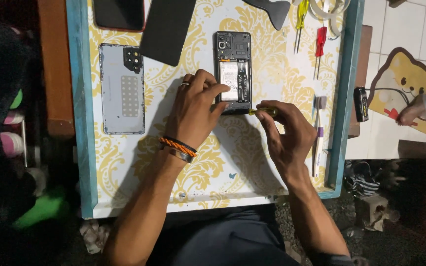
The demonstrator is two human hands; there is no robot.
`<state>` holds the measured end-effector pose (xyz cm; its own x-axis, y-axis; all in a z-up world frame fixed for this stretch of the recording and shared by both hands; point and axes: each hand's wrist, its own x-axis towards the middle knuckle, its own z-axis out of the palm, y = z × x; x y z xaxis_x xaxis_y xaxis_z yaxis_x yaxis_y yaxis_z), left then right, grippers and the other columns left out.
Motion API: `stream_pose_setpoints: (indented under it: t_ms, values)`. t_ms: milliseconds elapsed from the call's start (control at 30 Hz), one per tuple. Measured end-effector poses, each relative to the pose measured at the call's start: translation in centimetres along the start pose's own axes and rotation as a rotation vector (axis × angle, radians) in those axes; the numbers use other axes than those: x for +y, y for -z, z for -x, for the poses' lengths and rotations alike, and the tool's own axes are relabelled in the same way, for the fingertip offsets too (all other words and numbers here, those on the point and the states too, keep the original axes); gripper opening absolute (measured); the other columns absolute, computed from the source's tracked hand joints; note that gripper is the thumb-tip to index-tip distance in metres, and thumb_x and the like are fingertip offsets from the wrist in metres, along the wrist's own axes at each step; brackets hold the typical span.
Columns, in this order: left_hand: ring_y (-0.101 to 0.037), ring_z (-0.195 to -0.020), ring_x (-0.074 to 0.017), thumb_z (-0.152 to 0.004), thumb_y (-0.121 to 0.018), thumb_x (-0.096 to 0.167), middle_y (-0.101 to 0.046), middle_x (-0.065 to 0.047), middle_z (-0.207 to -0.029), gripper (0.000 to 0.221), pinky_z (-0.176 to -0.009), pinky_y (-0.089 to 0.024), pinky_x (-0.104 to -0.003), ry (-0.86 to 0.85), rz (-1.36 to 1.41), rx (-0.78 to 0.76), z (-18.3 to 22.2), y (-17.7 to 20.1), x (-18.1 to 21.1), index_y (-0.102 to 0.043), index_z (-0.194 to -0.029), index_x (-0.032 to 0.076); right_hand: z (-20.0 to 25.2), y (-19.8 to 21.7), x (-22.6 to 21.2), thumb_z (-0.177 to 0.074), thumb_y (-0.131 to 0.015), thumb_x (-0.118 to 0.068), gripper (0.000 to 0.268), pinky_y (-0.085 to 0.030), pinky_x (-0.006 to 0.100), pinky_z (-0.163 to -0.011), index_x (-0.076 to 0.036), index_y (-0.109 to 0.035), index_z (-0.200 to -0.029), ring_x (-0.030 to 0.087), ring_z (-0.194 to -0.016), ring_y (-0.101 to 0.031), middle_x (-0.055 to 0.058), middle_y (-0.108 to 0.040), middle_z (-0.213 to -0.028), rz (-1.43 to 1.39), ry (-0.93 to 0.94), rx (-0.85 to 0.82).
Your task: Disassembling and repairing the internal components of a smartphone using a screwdriver.
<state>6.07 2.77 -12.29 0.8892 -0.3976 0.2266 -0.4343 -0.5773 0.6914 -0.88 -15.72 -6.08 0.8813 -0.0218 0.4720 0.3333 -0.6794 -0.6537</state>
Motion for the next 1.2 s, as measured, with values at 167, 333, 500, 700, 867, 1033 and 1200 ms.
stream_pose_setpoints:
  t_ms: [167,333,500,700,867,1033,1200]
  values:
    - [-0.056,-0.1,-0.0284,-0.086,-0.082,0.015,-0.049,-0.002,-0.102,0.025,-0.081,-0.051,-0.042,-0.002,0.004,0.003,0.1,-0.2,-0.2,-0.071,-0.108,0.015,-0.4,0.2,-0.4,-0.096,-0.079,-0.004,0.013,-0.066,0.039,-0.066,0.004,-0.073,-0.104,0.034,-0.081,-0.076,0.018,-0.076,-0.093,0.016,0.025,-0.037]
    - [-0.056,-0.098,-0.029,-0.086,-0.081,0.016,-0.048,-0.001,-0.101,0.024,-0.08,-0.051,-0.042,-0.016,0.03,0.019,0.2,-0.6,-0.7,-0.07,-0.108,0.016,-1.6,0.2,-1.2,-0.093,-0.081,-0.007,0.014,-0.065,0.039,-0.068,-0.002,-0.075,-0.104,0.033,-0.082,-0.075,0.013,-0.077,-0.095,0.036,0.071,-0.121]
    - [-0.055,-0.098,-0.0287,-0.087,-0.081,0.02,-0.048,-0.001,-0.101,0.024,-0.078,-0.051,-0.042,-0.042,0.026,0.045,0.2,-1.2,-1.4,-0.07,-0.108,0.017,-2.9,0.1,-2.7,-0.089,-0.084,-0.008,0.018,-0.064,0.04,-0.069,-0.005,-0.076,-0.105,0.028,-0.078,-0.075,0.011,-0.075,-0.092,0.0,0.062,-0.213]
    - [-0.058,-0.099,-0.0288,-0.09,-0.071,0.003,-0.054,0.0,-0.105,0.022,-0.082,-0.052,-0.042,-0.1,0.198,0.087,-0.2,0.7,-0.1,-0.071,-0.109,0.015,-3.2,-0.3,-0.4,-0.088,-0.089,-0.013,0.024,-0.058,0.038,-0.062,-0.001,-0.069,-0.097,0.029,-0.067,-0.068,0.013,-0.069,-0.083,-0.031,0.15,-0.165]
    - [-0.059,-0.104,-0.022,-0.08,-0.087,0.014,-0.057,0.005,-0.111,0.031,-0.088,-0.052,-0.037,-0.184,0.318,0.076,-0.5,0.7,0.2,-0.073,-0.108,0.021,-3.2,-1.7,1.4,-0.086,-0.091,-0.017,0.029,-0.054,0.037,-0.058,-0.001,-0.068,-0.093,0.028,-0.066,-0.06,0.012,-0.067,-0.084,-0.072,0.257,-0.081]
    - [-0.066,-0.094,-0.0241,-0.081,-0.084,0.006,-0.068,0.003,-0.099,0.017,-0.086,-0.054,-0.033,-0.307,0.391,0.194,-1.0,-0.4,-0.1,-0.075,-0.093,0.014,-3.3,-0.6,0.7,-0.082,-0.092,-0.034,0.043,-0.057,0.047,-0.059,0.003,-0.072,-0.093,0.033,-0.068,-0.065,0.017,-0.066,-0.082,0.086,-0.079,-0.33]
    - [-0.067,-0.094,-0.0279,-0.076,-0.082,0.005,-0.073,-0.004,-0.1,0.015,-0.084,-0.054,-0.037,-0.326,0.369,0.173,-0.9,-0.1,-0.1,-0.074,-0.087,0.01,-2.9,-0.5,1.2,-0.105,-0.062,-0.009,0.028,-0.057,0.039,-0.07,0.006,-0.067,-0.128,0.031,-0.091,-0.065,0.02,-0.07,-0.111,-0.318,0.14,-0.155]
